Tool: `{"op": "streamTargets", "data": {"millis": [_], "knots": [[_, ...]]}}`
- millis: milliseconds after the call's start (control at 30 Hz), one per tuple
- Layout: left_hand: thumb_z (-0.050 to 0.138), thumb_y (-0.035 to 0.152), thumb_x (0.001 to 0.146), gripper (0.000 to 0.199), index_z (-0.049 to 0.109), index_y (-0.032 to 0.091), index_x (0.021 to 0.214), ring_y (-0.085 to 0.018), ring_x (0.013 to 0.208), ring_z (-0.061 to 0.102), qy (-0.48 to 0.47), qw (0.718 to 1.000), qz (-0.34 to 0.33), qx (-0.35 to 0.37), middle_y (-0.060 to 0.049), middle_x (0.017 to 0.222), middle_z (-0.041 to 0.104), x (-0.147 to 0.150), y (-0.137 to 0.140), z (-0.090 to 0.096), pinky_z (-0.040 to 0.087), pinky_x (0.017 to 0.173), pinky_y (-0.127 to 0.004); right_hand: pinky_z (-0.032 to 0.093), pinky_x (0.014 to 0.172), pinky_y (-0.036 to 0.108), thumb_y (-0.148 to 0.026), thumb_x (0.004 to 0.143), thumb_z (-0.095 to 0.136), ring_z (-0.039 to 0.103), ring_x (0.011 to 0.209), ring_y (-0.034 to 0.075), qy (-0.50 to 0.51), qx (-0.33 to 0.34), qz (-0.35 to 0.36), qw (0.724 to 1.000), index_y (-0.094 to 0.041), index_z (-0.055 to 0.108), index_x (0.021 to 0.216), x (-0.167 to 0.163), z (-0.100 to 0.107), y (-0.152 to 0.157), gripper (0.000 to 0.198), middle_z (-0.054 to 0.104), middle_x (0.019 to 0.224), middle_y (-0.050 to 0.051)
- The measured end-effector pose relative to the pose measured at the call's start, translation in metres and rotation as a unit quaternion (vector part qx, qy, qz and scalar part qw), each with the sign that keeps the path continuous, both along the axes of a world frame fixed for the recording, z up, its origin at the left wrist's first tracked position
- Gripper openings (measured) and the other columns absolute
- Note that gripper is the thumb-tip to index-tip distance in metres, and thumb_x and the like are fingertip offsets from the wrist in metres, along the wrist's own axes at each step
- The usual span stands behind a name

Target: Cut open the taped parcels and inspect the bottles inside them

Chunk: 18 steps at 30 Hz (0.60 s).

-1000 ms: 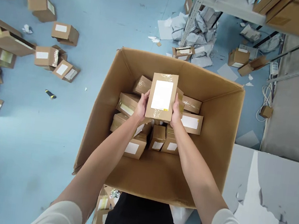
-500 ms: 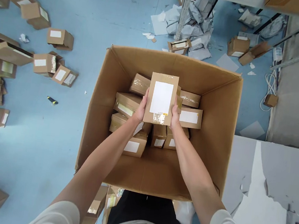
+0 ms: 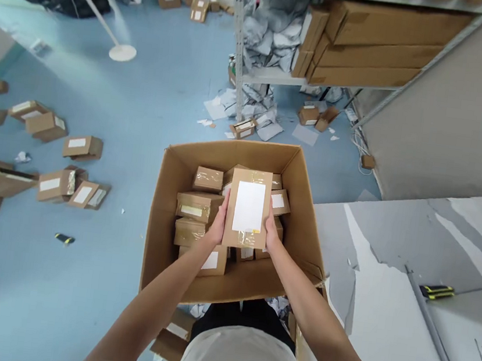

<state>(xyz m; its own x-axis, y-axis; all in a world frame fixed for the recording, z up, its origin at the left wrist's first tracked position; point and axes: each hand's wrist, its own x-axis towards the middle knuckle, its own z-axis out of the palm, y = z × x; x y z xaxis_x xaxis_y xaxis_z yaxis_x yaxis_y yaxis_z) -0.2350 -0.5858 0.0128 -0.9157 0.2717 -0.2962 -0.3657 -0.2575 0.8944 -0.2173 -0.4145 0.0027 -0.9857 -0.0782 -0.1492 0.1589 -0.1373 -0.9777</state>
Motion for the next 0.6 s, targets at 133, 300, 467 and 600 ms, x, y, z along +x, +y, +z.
{"op": "streamTargets", "data": {"millis": [133,300,467,600], "knots": [[0.034,0.083,0.078,0.091,0.016,0.035,0.153,-0.023,0.149,0.013,0.011,0.999,0.012,0.037,0.006,0.157,0.029,0.053,0.012,0.025,0.020,0.123,-0.040,0.024,0.121,0.046,-0.084,0.071,0.046,0.022,0.147,0.024,0.005,-0.087,-0.039,0.995,-0.032,0.009,0.155,0.058,0.025,0.007,0.106,0.017,0.160,-0.005],[0.040,0.082,0.076,0.094,0.006,0.040,0.153,-0.022,0.148,0.017,-0.005,0.996,0.011,0.087,0.008,0.159,0.019,0.111,0.021,0.039,0.022,0.122,-0.040,0.023,0.121,0.049,-0.081,0.073,0.047,0.024,0.146,0.025,0.001,-0.137,-0.072,0.988,-0.036,0.016,0.154,0.117,0.034,0.007,0.097,0.020,0.159,-0.007],[0.038,0.081,0.078,0.088,0.009,0.043,0.152,-0.021,0.148,0.018,0.002,0.996,0.021,0.082,0.012,0.159,0.017,0.143,0.020,0.037,0.026,0.121,-0.038,0.025,0.120,0.050,-0.081,0.071,0.050,0.029,0.144,0.027,-0.022,-0.141,-0.056,0.988,-0.035,0.017,0.153,0.147,0.031,0.007,0.100,0.027,0.157,-0.003],[0.040,0.081,0.077,0.085,0.016,0.044,0.151,-0.021,0.148,0.020,0.004,0.997,0.024,0.074,0.012,0.159,0.019,0.151,0.018,0.035,0.029,0.120,-0.038,0.020,0.121,0.050,-0.083,0.070,0.049,0.022,0.147,0.026,-0.007,-0.111,-0.075,0.991,-0.035,0.023,0.152,0.156,0.028,0.008,0.099,0.026,0.158,-0.003]]}}
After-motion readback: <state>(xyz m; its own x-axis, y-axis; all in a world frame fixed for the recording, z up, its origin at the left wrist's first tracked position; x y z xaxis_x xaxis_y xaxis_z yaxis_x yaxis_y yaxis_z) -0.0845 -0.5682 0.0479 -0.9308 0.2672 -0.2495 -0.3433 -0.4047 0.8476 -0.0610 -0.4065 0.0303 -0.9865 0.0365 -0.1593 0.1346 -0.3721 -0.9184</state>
